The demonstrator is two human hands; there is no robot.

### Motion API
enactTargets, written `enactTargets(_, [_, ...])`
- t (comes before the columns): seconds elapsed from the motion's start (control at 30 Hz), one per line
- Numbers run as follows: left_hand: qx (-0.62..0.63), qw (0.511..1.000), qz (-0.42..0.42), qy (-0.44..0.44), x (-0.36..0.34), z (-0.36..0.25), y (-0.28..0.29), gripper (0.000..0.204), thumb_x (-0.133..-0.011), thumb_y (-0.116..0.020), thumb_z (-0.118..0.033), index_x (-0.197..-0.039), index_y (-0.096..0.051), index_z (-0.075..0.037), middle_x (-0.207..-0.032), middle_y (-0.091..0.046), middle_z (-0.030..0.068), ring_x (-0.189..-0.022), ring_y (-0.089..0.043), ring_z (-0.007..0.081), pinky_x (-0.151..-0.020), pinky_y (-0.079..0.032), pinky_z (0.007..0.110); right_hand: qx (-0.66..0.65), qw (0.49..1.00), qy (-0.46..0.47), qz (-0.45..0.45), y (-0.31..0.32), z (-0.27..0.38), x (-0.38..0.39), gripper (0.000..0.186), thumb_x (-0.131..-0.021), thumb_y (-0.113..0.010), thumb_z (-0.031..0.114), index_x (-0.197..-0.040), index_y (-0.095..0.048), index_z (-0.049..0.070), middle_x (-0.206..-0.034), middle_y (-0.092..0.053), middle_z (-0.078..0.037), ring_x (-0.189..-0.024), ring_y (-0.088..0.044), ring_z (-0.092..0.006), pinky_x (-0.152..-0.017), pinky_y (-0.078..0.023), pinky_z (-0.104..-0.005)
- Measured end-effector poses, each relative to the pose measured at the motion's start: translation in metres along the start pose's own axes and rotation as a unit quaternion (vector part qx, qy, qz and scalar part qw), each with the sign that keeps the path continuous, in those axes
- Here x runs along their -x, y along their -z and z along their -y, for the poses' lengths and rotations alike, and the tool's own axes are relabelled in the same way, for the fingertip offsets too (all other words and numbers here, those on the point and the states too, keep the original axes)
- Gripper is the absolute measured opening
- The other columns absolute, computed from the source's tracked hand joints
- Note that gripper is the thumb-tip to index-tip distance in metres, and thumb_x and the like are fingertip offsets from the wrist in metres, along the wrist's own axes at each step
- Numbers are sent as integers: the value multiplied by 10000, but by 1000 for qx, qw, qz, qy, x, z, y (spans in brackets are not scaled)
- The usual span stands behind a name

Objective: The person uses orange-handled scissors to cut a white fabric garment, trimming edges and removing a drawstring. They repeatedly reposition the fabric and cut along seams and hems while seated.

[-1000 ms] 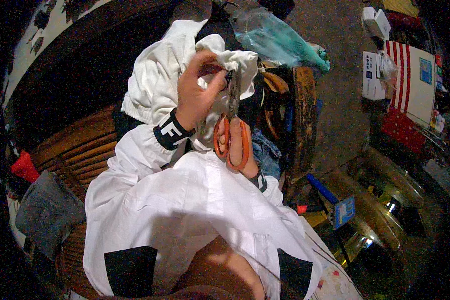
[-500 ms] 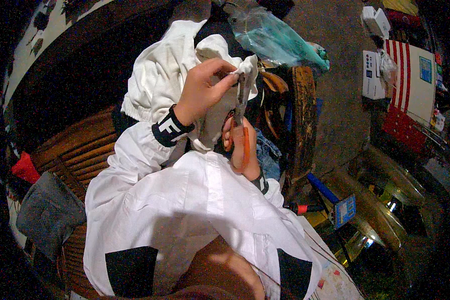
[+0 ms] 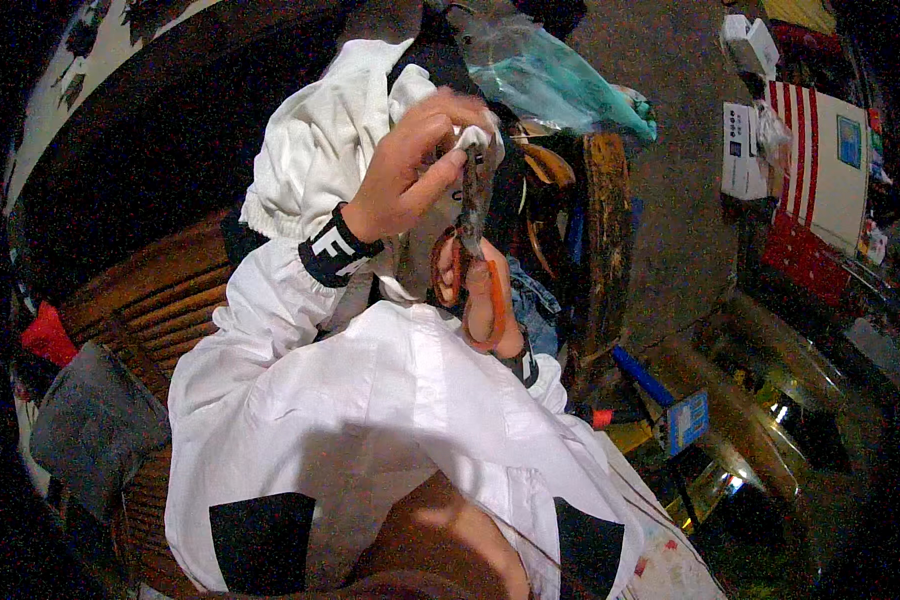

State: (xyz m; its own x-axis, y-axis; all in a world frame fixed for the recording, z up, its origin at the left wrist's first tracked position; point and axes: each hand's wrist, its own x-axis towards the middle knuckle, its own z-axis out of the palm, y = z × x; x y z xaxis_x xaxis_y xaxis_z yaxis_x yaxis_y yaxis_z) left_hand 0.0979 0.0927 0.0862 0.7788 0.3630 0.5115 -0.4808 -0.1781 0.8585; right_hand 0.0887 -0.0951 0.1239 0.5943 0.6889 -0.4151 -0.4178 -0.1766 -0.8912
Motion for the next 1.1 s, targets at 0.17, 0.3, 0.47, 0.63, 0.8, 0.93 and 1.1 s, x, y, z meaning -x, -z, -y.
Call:
enactTargets(0.17, [24,994,-16,108,10,-1,-8,165,-840,-527,-144,-840,-433,-9,-747,-440,142,-650,-443,297,-583,-380,338,-53,998,10,-35,-12,6,0,626,-861,-425,645,-884,-499,24,-673,-467,-14,-539,-441,-101,-498,-360,-230])
enactTargets(0.3, [20,980,-56,191,21,-2,-21,208,-869,-523,-189,-821,-399,-29,-671,-433,174,-607,-455,353,-551,-381,374,-88,995,-46,-17,-9,-11,4,689,-879,-289,673,-870,-513,22,-661,-471,-19,-533,-446,-120,-502,-363,-239])
enactTargets(0.47, [-33,972,-129,194,25,-1,-30,202,-876,-519,-189,-830,-407,-27,-671,-476,214,-619,-492,418,-524,-383,415,-55,993,-104,-22,-25,-3,-4,862,-792,-123,808,-778,-473,21,-635,-428,-41,-519,-413,-156,-502,-329,-285])
enactTargets(0.63, [-40,970,-118,209,29,-3,-29,196,-875,-517,-184,-828,-409,-27,-660,-480,223,-614,-487,435,-515,-380,434,-99,989,-103,-28,-23,-9,-1,770,-848,-183,731,-798,-503,32,-627,-454,-20,-506,-440,-134,-492,-341,-250])
enactTargets(0.8, [-48,970,-120,207,29,-4,-26,200,-882,-508,-189,-819,-409,-28,-634,-458,221,-599,-477,429,-510,-378,424,-85,983,-148,-61,-30,-5,-1,826,-810,-129,783,-743,-475,36,-619,-446,-40,-496,-424,-143,-498,-332,-262])
enactTargets(0.93, [-4,964,-134,231,30,-7,-26,201,-891,-502,-201,-849,-420,-23,-629,-439,203,-579,-481,379,-535,-393,399,-66,988,-130,-56,-28,-12,-3,839,-803,-131,792,-750,-488,35,-616,-451,-38,-496,-425,-144,-494,-334,-266])
enactTargets(1.1, [17,966,-178,187,25,-6,-19,230,-910,-499,-194,-1021,-414,-10,-859,-531,147,-756,-554,277,-683,-438,335,-14,999,-32,27,-6,-7,-12,678,-851,-388,685,-919,-530,25,-694,-519,-38,-555,-493,-125,-496,-400,-243])
